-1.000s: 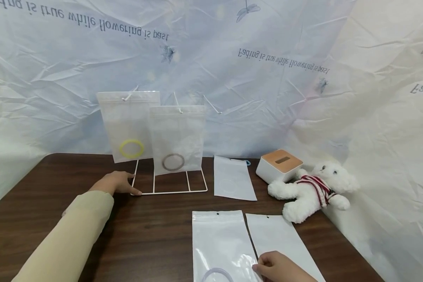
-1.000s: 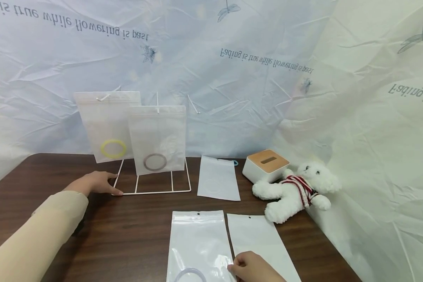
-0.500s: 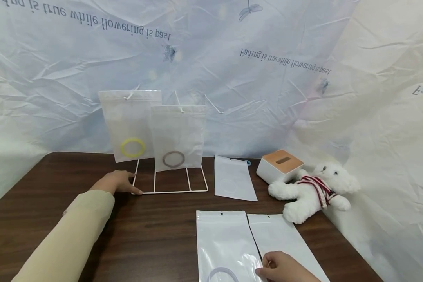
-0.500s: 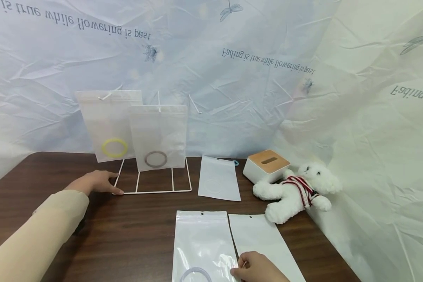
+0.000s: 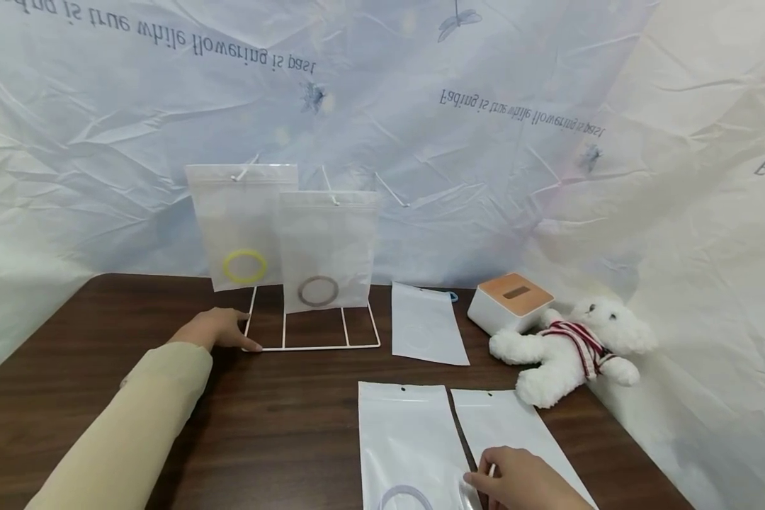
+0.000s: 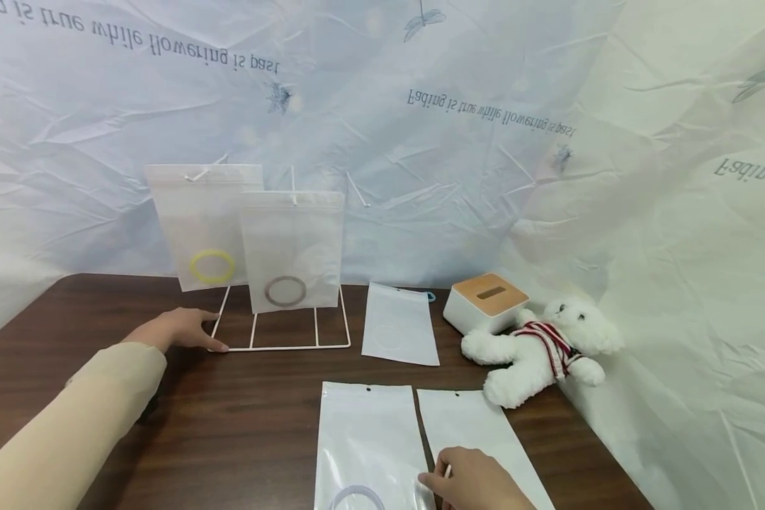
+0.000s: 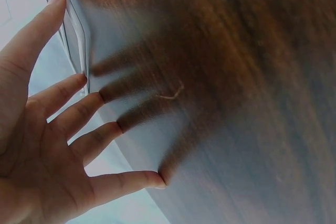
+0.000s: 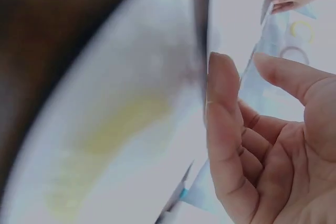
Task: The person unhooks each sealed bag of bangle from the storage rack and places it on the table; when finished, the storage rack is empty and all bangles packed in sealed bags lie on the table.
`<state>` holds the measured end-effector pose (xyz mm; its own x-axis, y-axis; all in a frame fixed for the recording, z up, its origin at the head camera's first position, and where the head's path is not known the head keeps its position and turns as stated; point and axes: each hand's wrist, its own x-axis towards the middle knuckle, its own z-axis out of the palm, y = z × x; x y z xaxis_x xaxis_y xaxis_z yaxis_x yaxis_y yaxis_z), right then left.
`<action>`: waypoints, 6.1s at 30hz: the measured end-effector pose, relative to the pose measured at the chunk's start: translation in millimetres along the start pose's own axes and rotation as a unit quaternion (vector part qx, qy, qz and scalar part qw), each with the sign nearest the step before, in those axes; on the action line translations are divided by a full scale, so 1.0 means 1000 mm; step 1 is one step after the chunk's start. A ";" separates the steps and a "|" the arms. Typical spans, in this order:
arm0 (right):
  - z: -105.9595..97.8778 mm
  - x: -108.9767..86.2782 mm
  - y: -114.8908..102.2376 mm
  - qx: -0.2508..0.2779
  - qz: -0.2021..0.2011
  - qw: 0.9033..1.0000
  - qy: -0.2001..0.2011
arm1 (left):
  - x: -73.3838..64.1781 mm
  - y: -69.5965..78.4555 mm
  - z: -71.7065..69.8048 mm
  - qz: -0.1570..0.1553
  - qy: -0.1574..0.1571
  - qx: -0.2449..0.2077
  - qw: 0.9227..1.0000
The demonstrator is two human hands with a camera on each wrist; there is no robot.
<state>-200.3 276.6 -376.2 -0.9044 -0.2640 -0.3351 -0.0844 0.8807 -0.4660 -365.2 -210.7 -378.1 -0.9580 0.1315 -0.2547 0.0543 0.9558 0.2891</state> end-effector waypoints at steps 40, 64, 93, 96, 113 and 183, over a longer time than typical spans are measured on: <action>-0.051 0.217 -0.195 0.367 -0.099 0.893 0.240 | -0.009 0.008 0.004 -0.024 0.032 0.011 0.999; -0.011 0.170 -0.145 0.293 -0.200 0.890 0.285 | -0.010 0.007 0.000 -0.020 0.026 0.008 0.999; -0.002 0.084 -0.155 0.364 -0.189 0.893 0.185 | -0.009 0.006 0.002 -0.014 0.035 0.007 0.999; 0.005 0.079 -0.154 0.378 -0.176 0.896 0.153 | -0.010 0.006 0.001 -0.013 0.034 0.007 0.999; 0.062 0.050 -0.140 0.464 -0.123 0.876 -0.039 | -0.005 0.004 0.004 -0.012 0.035 0.009 0.999; -0.065 0.211 -0.179 0.247 -0.129 0.937 0.209 | -0.009 0.002 0.002 -0.021 0.021 -0.024 0.999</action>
<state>-402.9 88.3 -310.2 -0.9741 -0.1745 0.1437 -0.2126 0.4914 -0.8446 -356.1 -209.0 -377.3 -0.9703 0.0791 -0.2286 0.0012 0.9466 0.3225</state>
